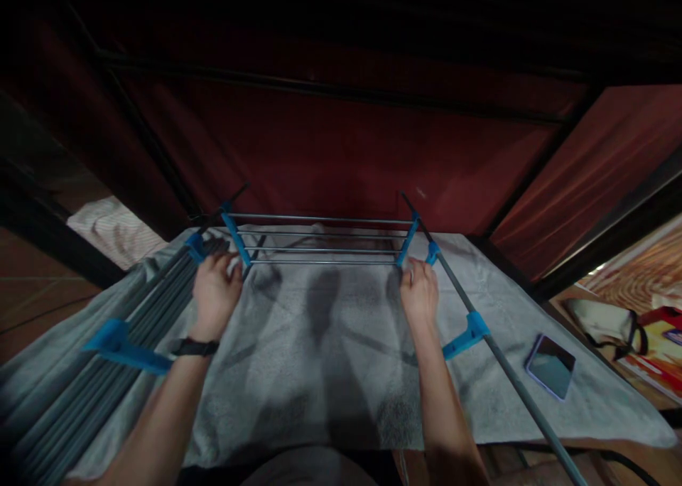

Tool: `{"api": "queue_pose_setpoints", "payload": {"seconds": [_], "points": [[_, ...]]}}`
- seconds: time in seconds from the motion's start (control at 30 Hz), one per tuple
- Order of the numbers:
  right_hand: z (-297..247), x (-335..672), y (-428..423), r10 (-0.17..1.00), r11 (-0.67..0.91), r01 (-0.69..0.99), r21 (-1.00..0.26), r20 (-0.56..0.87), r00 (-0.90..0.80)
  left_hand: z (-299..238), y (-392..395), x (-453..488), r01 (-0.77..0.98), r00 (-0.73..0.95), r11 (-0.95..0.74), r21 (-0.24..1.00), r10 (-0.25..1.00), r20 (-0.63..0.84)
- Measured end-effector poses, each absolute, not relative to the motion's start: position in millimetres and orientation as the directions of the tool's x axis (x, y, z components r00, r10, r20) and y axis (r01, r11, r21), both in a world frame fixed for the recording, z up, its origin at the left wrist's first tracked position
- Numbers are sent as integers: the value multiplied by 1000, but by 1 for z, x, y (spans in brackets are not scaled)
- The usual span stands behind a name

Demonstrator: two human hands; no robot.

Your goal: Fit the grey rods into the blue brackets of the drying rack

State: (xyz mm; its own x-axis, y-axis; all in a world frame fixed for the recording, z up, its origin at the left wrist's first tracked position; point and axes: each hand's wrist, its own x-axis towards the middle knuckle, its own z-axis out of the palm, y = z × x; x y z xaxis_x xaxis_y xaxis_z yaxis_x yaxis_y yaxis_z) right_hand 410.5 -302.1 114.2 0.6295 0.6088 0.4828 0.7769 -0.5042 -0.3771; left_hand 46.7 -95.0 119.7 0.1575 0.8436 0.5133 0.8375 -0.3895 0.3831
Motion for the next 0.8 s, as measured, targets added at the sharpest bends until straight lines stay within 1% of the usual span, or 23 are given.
{"api": "queue_pose_setpoints", "payload": {"seconds": [0.03,0.1,0.13,0.2,0.3,0.37,0.43,0.53,0.7,0.77,0.8], "points": [[96,408,-307,603,-516,747,-418,442,664,100,-103,46,839,152,-350,417,887,437],[59,407,-319,550,-606,653,-455,353,757,60,-119,39,856,102,-251,451,939,329],[43,408,-325,527,-645,612,-458,314,790,43,-125,35,867,76,-211,451,951,299],[17,415,-335,500,-699,564,-440,263,825,17,-133,25,875,-53,-87,477,960,273],[-2,426,-342,513,-728,550,-410,206,833,2,-130,14,809,-257,94,580,944,206],[-5,432,-341,518,-734,545,-406,185,835,1,-119,10,769,-307,134,625,935,177],[-3,437,-336,512,-730,538,-422,185,839,1,-106,9,756,-308,128,642,935,176],[1,442,-326,511,-703,525,-480,174,842,-3,-87,8,739,-282,114,664,947,152],[-6,452,-313,592,-659,512,-551,41,805,-13,-62,6,758,-181,99,645,982,62],[-16,455,-311,580,-669,508,-543,46,814,-17,-55,6,777,-165,96,622,985,54],[-23,456,-310,557,-680,509,-528,81,827,-18,-53,5,788,-159,93,609,986,56]]}}
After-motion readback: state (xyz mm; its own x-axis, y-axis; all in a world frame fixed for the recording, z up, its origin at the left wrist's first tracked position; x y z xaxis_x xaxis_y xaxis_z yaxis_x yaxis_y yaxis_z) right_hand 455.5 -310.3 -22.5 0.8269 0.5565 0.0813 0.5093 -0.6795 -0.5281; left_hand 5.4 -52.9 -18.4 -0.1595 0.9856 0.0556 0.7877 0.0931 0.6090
